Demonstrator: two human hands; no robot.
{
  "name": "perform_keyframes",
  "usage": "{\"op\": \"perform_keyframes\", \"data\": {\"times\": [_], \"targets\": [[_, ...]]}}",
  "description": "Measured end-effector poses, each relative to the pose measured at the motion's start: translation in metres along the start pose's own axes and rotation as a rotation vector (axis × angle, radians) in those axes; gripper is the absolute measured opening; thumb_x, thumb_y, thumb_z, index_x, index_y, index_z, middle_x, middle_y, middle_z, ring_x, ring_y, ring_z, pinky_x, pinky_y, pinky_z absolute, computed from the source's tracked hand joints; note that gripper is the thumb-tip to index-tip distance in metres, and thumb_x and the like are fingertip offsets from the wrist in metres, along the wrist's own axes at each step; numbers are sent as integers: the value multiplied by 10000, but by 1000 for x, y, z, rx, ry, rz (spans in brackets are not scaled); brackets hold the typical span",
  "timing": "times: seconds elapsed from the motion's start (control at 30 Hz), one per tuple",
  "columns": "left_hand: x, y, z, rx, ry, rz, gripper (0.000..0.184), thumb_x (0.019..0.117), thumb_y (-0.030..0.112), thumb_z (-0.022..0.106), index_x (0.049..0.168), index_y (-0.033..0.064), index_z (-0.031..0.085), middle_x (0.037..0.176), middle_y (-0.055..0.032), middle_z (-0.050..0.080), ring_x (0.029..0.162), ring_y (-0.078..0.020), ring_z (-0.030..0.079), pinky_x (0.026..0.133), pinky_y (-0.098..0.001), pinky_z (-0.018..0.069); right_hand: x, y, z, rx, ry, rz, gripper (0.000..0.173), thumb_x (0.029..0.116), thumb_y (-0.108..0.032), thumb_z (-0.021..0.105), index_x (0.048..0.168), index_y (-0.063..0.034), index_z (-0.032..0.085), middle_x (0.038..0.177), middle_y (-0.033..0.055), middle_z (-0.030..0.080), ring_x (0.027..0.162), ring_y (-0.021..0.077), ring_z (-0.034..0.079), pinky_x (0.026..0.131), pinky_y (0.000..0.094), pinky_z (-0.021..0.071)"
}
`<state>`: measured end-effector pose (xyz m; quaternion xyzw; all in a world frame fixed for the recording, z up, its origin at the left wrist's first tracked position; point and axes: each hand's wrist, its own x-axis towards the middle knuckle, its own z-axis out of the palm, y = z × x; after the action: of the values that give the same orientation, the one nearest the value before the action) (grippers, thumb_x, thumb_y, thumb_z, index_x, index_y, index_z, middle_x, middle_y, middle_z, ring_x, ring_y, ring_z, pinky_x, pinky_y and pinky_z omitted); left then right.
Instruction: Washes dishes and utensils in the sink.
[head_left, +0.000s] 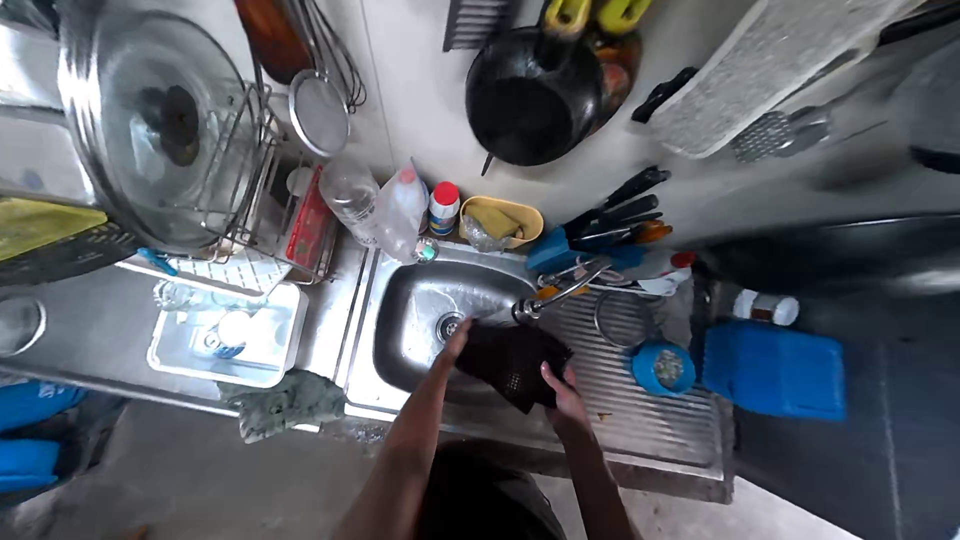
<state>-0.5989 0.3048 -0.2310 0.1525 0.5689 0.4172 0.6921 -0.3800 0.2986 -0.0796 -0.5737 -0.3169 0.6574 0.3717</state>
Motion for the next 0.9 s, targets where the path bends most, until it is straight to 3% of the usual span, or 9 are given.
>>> {"op": "perform_keyframes", "data": {"times": [0.07, 0.17, 0.23, 0.33, 0.57, 0.67, 0.77, 0.83, 0.9], "targets": [[-17, 13, -3, -154, -140, -85, 807, 1011, 725, 167, 1394, 149, 582, 1242, -119, 698, 1138, -239, 670, 966, -496, 557, -5, 0, -13, 49, -3, 39, 491, 1011, -113, 576, 1470, -38, 421, 1245, 132, 671, 1085, 198, 690, 934, 416, 603], [-26, 21, -8, -116, -188, -100, 810, 1003, 737, 167, 1396, 163, 582, 1218, -112, 710, 1112, -244, 682, 941, -497, 568, -5, 9, -25, 121, 15, 82, 484, 1004, -143, 579, 1452, -34, 434, 1208, 144, 684, 1057, 222, 698, 914, 445, 605], [-29, 24, -10, -6, -122, -68, 769, 1020, 709, 220, 1440, 151, 543, 1270, -119, 691, 1154, -248, 670, 969, -505, 561, 0, 12, -31, 130, 15, 104, 496, 1017, -168, 574, 1469, -44, 411, 1223, 139, 679, 1078, 216, 691, 933, 441, 598], [-29, 30, -30, 212, 46, 65, 769, 1039, 656, 315, 1565, 98, 378, 1480, -151, 546, 1342, -239, 553, 1128, -490, 464, 16, 19, -34, 38, 30, 140, 433, 1049, -213, 574, 1419, -4, 491, 1200, 157, 698, 1070, 226, 701, 932, 435, 599], [-69, 90, -54, 627, 289, 177, 757, 916, 542, 699, 1405, -1, 501, 1262, -206, 658, 1183, -269, 650, 1051, -475, 514, 50, 38, -8, -120, -1, 130, 447, 1050, -272, 592, 1394, 6, 531, 1255, 158, 679, 1128, 197, 679, 991, 394, 570], [-101, 117, -42, 723, 446, 295, 752, 905, 507, 733, 1392, -19, 509, 1210, -214, 676, 1148, -305, 662, 1024, -511, 520, 60, 50, 9, -99, -19, 228, 511, 1038, -328, 608, 1443, -31, 509, 1348, 146, 640, 1224, 207, 633, 1052, 421, 531], [-132, 140, -34, 800, 497, 394, 728, 888, 497, 759, 1356, -10, 530, 1126, -172, 707, 1067, -260, 695, 968, -487, 557, 65, 61, 23, -74, -114, 278, 509, 1022, -349, 631, 1431, -61, 531, 1351, 113, 647, 1234, 197, 631, 1053, 431, 534], [-151, 152, -29, 802, 504, 445, 672, 898, 470, 757, 1326, -4, 547, 1097, -150, 711, 1038, -226, 699, 945, -457, 572, 68, 62, 29, -93, -198, 284, 555, 1020, -350, 632, 1489, -90, 488, 1455, 102, 578, 1324, 208, 564, 1106, 450, 484], [-167, 161, -25, 841, 500, 495, 620, 909, 449, 752, 1285, -7, 566, 1045, -141, 714, 988, -218, 706, 908, -443, 583, 74, 53, 32, -107, -199, 239, 503, 1046, -279, 588, 1478, -47, 480, 1435, 143, 575, 1269, 234, 590, 1052, 423, 508]]}}
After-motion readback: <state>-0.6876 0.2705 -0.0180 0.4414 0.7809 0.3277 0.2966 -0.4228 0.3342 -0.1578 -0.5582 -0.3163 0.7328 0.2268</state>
